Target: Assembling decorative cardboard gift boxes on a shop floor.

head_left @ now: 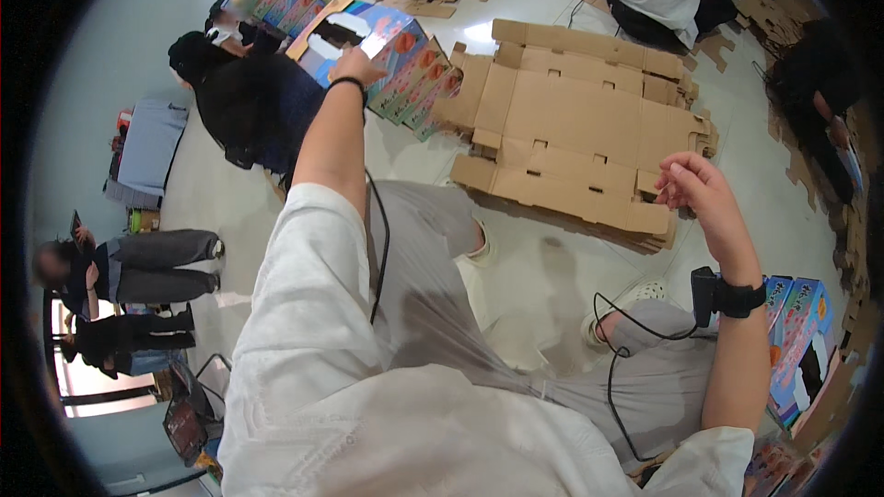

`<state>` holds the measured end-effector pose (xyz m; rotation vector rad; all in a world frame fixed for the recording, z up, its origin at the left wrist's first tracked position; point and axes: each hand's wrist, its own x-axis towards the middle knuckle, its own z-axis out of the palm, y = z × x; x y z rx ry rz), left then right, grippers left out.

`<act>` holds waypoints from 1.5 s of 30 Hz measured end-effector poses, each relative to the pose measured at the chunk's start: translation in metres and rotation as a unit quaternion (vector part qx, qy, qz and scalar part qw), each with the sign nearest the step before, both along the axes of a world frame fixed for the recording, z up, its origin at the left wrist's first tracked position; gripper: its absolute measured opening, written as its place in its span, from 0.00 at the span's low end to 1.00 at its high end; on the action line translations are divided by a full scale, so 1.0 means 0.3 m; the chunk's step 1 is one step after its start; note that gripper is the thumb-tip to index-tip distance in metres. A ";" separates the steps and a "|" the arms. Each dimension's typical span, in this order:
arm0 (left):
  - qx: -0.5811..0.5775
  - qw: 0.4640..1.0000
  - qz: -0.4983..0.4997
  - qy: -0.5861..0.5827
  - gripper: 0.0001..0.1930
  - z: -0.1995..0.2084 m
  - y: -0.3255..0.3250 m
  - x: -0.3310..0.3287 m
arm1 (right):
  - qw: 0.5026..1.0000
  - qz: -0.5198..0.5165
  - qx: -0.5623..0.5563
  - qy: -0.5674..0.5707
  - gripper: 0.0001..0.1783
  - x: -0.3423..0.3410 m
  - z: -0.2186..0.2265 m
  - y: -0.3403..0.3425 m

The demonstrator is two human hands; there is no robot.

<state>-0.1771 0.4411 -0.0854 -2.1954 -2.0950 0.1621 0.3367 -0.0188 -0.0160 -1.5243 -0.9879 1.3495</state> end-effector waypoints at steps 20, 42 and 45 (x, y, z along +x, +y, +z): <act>0.071 0.882 -0.424 -0.194 0.39 0.397 -0.738 0.405 | 0.992 -0.104 0.047 0.056 0.46 -0.010 -0.016 0.053; -0.031 0.815 -0.205 -0.541 0.38 0.276 -0.923 0.714 | 0.890 -0.325 0.167 0.273 0.22 -0.230 -0.009 0.116; -0.268 0.692 -0.106 -0.662 0.37 0.293 -0.954 0.775 | 0.895 -0.331 0.224 0.199 0.21 -0.257 0.000 0.142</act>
